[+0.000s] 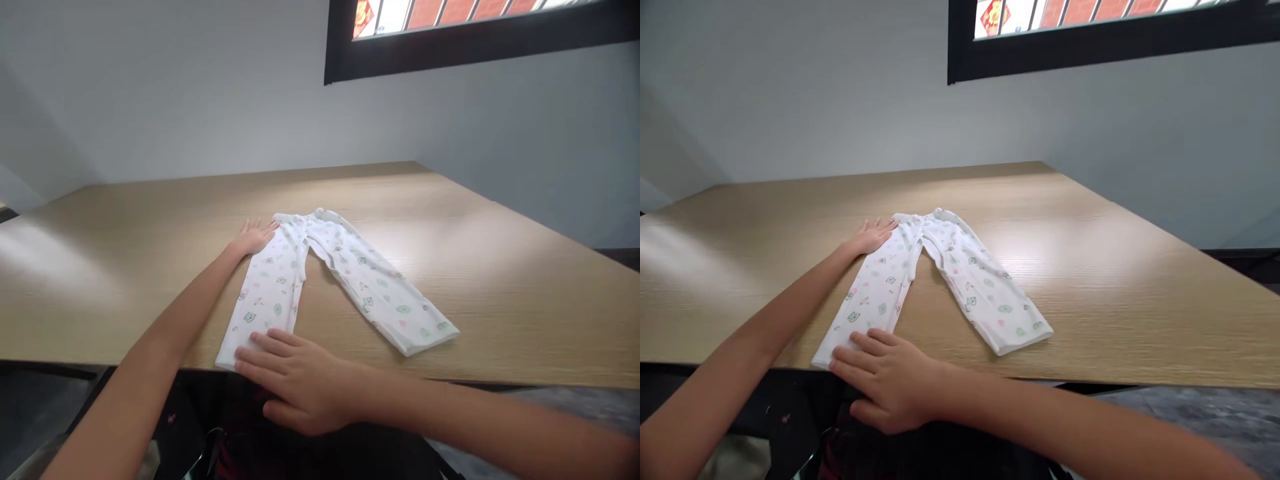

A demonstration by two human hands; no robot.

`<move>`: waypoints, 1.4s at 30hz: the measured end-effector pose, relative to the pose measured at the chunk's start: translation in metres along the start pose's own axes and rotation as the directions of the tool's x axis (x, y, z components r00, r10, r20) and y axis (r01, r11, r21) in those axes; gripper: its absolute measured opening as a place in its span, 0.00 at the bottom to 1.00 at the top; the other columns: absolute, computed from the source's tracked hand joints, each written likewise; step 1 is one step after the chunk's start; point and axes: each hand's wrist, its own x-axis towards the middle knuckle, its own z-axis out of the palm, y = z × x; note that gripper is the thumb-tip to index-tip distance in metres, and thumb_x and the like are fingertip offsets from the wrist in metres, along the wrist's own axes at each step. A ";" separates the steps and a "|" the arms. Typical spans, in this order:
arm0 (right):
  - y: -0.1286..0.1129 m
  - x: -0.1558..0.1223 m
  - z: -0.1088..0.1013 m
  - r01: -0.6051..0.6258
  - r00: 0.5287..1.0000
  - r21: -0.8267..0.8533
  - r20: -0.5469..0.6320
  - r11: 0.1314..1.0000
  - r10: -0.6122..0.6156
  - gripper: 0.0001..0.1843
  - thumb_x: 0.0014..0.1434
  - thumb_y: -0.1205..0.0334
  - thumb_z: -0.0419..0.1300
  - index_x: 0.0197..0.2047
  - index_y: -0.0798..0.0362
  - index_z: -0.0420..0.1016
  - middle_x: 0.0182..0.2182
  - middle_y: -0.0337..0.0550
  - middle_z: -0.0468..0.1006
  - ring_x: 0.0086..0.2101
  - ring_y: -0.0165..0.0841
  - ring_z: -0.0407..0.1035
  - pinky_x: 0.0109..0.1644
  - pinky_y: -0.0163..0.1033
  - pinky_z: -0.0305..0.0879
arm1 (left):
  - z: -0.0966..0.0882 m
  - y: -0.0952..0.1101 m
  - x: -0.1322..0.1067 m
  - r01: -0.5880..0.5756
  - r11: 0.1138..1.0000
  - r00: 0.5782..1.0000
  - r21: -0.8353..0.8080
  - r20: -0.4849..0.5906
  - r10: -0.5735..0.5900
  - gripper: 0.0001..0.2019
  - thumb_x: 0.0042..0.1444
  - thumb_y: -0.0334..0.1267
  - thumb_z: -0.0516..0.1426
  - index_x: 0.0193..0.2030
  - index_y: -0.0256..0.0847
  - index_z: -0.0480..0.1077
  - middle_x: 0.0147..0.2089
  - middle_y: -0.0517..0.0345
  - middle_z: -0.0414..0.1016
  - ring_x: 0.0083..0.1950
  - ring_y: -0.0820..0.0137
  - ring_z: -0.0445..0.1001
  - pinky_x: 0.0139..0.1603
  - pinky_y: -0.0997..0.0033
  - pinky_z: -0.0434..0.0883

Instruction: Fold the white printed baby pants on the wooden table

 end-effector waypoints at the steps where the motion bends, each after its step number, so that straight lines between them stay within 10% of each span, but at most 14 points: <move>1: -0.003 -0.004 -0.004 -0.003 1.000 0.014 -0.001 1.000 0.003 0.31 0.62 0.57 0.49 0.64 0.57 0.45 0.61 0.44 0.50 0.61 0.35 0.41 0.65 0.43 0.37 | -0.002 -0.005 0.007 0.020 1.000 1.000 0.019 -0.019 -0.020 0.23 0.63 0.42 0.35 0.65 0.46 0.45 0.68 0.58 0.40 0.67 0.55 0.34 0.61 0.41 0.31; 5: 0.007 -0.031 -0.034 -0.146 0.988 0.002 -0.050 0.989 0.146 0.25 0.64 0.56 0.43 0.62 0.55 0.52 0.59 0.41 0.55 0.59 0.33 0.46 0.65 0.40 0.42 | -0.006 0.012 0.002 0.018 0.998 0.993 0.065 -0.119 -0.010 0.25 0.62 0.42 0.36 0.65 0.40 0.46 0.67 0.55 0.41 0.67 0.56 0.32 0.62 0.47 0.26; 9: 0.042 -0.075 -0.053 -0.552 0.813 -0.113 -0.293 0.826 0.504 0.25 0.65 0.56 0.38 0.61 0.56 0.54 0.60 0.45 0.53 0.60 0.38 0.45 0.63 0.50 0.47 | 0.004 0.091 -0.029 -0.166 0.986 0.982 0.018 -0.092 0.167 0.25 0.63 0.43 0.29 0.66 0.44 0.39 0.67 0.63 0.41 0.68 0.68 0.37 0.66 0.62 0.36; 14: 0.052 -0.101 -0.027 -0.619 0.781 -0.250 -0.296 0.744 0.550 0.28 0.63 0.53 0.42 0.62 0.60 0.52 0.60 0.49 0.52 0.60 0.44 0.41 0.63 0.54 0.44 | 0.017 0.167 -0.008 -0.601 0.769 0.752 -0.220 0.170 0.637 0.22 0.63 0.48 0.31 0.64 0.59 0.42 0.67 0.73 0.39 0.68 0.72 0.39 0.66 0.58 0.32; 18: 0.033 -0.103 -0.016 -0.601 0.795 -0.230 -0.268 0.765 0.544 0.30 0.64 0.52 0.41 0.64 0.61 0.47 0.62 0.48 0.46 0.61 0.46 0.38 0.62 0.56 0.45 | 0.013 0.142 0.071 -0.361 0.932 0.924 0.023 0.144 0.354 0.22 0.63 0.46 0.37 0.63 0.53 0.48 0.67 0.62 0.43 0.67 0.63 0.40 0.62 0.43 0.31; 23: 0.022 -0.120 -0.024 -0.605 0.782 -0.131 -0.285 0.785 0.555 0.26 0.64 0.55 0.40 0.62 0.57 0.52 0.60 0.45 0.52 0.59 0.40 0.47 0.62 0.53 0.48 | 0.005 0.110 0.122 -0.268 0.962 0.963 0.054 0.001 0.269 0.22 0.60 0.37 0.39 0.60 0.49 0.56 0.64 0.55 0.52 0.65 0.61 0.48 0.61 0.43 0.37; 30: 0.032 -0.158 -0.037 -0.953 0.300 -0.142 -0.584 0.269 0.754 0.20 0.53 0.48 0.53 0.40 0.55 0.71 0.39 0.54 0.72 0.39 0.49 0.66 0.37 0.55 0.64 | -0.005 0.117 0.127 -0.231 0.973 0.973 0.006 -0.024 0.231 0.19 0.44 0.30 0.52 0.43 0.50 0.71 0.39 0.59 0.73 0.43 0.65 0.69 0.49 0.64 0.61; 36: 0.017 -0.157 -0.050 -0.937 0.326 -0.035 -0.438 0.346 0.838 0.10 0.54 0.60 0.47 0.23 0.51 0.60 0.23 0.43 0.71 0.25 0.37 0.66 0.25 0.39 0.61 | -0.012 0.117 0.131 -0.192 0.959 0.981 -0.209 -0.006 0.195 0.07 0.43 0.33 0.52 0.30 0.41 0.68 0.28 0.60 0.70 0.29 0.72 0.67 0.30 0.73 0.63; 42: -0.029 -0.100 -0.060 -0.561 0.497 0.176 -0.710 0.809 0.499 0.05 0.52 0.66 0.48 0.34 0.47 0.60 0.24 0.37 0.68 0.22 0.29 0.63 0.22 0.32 0.60 | -0.046 0.075 0.089 -0.203 0.848 0.979 -0.490 -0.129 0.160 0.07 0.41 0.35 0.48 0.29 0.42 0.64 0.30 0.62 0.69 0.30 0.72 0.68 0.29 0.75 0.64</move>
